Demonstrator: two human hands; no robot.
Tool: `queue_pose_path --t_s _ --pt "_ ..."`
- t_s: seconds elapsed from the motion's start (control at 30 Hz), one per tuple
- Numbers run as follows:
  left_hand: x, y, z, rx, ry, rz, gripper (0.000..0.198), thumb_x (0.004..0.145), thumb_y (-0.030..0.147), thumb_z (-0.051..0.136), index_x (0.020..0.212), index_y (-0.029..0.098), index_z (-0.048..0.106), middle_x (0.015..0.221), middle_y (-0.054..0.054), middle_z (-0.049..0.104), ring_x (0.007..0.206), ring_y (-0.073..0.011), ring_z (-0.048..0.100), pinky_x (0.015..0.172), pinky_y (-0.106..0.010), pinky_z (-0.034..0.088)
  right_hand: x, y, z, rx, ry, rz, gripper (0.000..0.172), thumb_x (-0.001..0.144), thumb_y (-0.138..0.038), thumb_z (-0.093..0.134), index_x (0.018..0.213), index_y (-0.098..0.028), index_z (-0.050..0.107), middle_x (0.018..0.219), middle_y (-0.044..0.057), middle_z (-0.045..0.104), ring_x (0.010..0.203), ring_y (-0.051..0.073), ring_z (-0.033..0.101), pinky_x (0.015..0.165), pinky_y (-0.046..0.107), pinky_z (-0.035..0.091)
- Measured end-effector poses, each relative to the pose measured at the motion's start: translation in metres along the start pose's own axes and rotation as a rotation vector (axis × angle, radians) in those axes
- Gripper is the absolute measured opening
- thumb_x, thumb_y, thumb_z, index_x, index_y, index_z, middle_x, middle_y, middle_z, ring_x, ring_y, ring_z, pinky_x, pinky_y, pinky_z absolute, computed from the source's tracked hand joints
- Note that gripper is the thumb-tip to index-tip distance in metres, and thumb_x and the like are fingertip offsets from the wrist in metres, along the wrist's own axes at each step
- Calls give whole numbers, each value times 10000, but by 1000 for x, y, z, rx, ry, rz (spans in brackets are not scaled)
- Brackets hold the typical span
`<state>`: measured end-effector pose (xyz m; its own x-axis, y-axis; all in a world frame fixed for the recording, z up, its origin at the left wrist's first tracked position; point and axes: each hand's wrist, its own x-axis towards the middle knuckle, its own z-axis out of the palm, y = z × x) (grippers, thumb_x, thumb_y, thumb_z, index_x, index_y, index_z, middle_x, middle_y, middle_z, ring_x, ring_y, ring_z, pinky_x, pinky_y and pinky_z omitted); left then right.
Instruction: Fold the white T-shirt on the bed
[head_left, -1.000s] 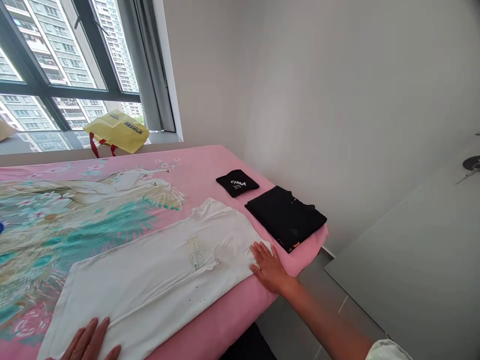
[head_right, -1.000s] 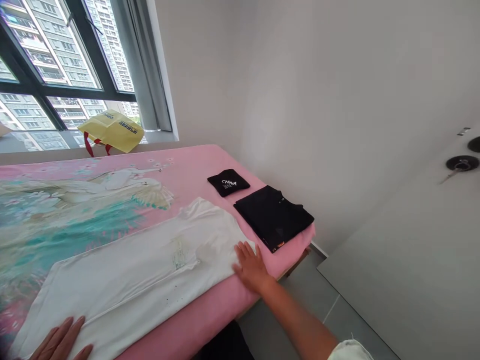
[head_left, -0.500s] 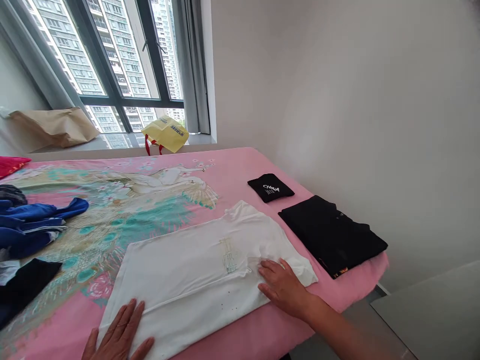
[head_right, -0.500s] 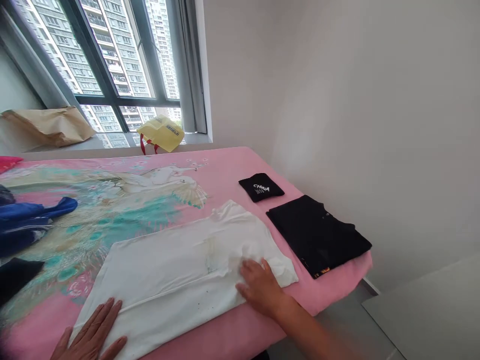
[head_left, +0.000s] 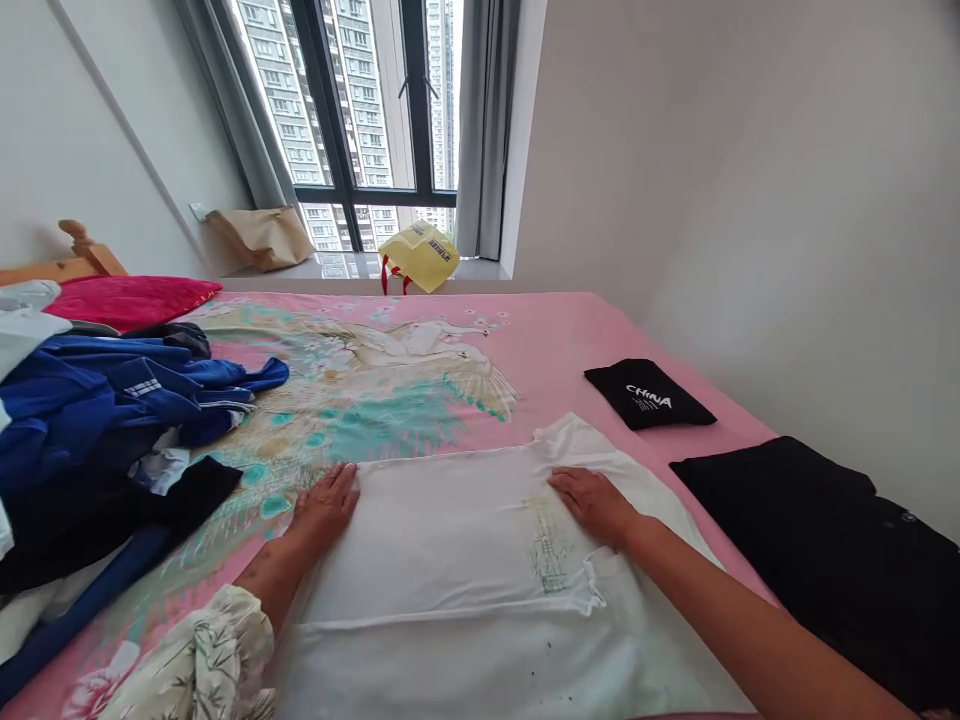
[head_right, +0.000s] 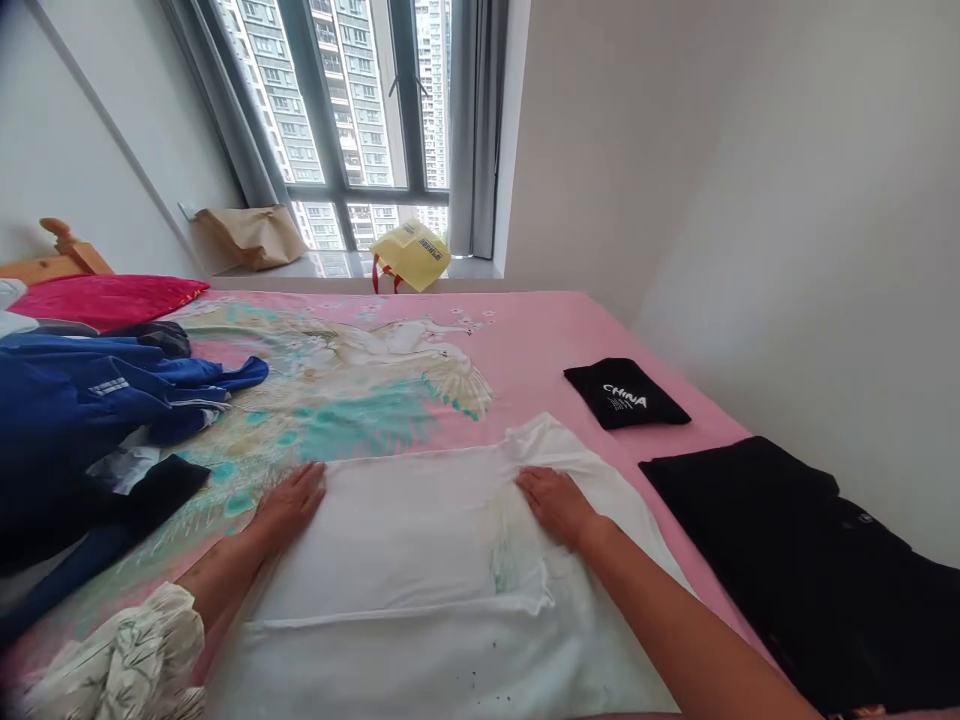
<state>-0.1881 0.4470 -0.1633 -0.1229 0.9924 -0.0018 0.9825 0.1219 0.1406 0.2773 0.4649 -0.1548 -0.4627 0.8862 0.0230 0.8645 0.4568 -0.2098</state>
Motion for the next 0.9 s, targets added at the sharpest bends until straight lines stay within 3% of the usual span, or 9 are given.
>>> queue_pose_path --t_s 0.07,0.13,0.23,0.37,0.53,0.6,0.7,0.8,0.9 --pt "11 -2 12 -33 70 -56 521 882 289 284 1385 180 363 1481 -116 337 1360 -265 285 1091 -611 125 17 10 -8 -30 48 26 336 908 -214 327 1085 -200 612 1148 88 606 1072 192 538 921 335 421" --pt "18 -4 19 -84 124 -88 521 864 280 304 1374 207 380 1466 -103 368 1349 -273 298 1081 -635 85 34 22 -15 -102 80 65 325 864 -158 374 1097 -181 599 1153 104 589 1075 200 522 910 319 423" --pt "27 -6 19 -148 138 -91 502 817 268 373 1310 259 469 1422 -82 430 1301 -282 360 1080 -608 100 62 43 -20 -238 59 118 496 796 -107 429 1284 -184 476 1357 97 464 1273 232 368 1012 382 344" --pt "35 -2 11 -179 138 -105 448 768 234 438 1186 310 580 1347 -57 490 1229 -282 418 1059 -591 118 97 63 -22 -319 -131 122 702 735 -86 463 1405 -233 314 1470 46 338 1395 261 137 1102 534 108" --pt "41 9 -4 -160 31 -137 445 707 183 474 1108 302 629 1228 -63 543 1168 -304 444 1017 -624 159 119 54 -28 -342 -242 102 531 671 -102 536 1188 -224 544 1173 89 596 1207 269 429 1072 562 92" --pt "44 11 -14 -139 -5 -142 386 659 183 504 998 267 668 1153 -69 575 1127 -311 472 982 -587 256 116 46 -33 -357 -232 90 409 661 -96 542 1051 -195 617 1010 102 644 1108 272 492 1061 564 102" --pt "47 12 -33 -110 -54 -84 259 611 184 525 823 212 670 981 -52 635 978 -249 547 865 -400 404 101 40 -45 -396 -192 24 270 651 -91 542 882 -178 651 939 108 651 1097 279 491 1066 551 68" --pt "37 14 -53 -98 -84 42 235 638 166 497 809 211 651 823 -8 660 812 -169 572 773 -276 416 73 40 -61 -448 -95 -73 187 674 -107 524 814 -177 625 848 80 653 996 244 544 1066 510 116" --pt "7 13 -73 -92 -71 166 257 695 158 466 857 225 655 863 -6 673 845 -166 572 865 -285 382 34 36 -80 -446 -30 -118 200 706 -109 491 858 -179 601 776 50 641 833 202 585 975 415 293"
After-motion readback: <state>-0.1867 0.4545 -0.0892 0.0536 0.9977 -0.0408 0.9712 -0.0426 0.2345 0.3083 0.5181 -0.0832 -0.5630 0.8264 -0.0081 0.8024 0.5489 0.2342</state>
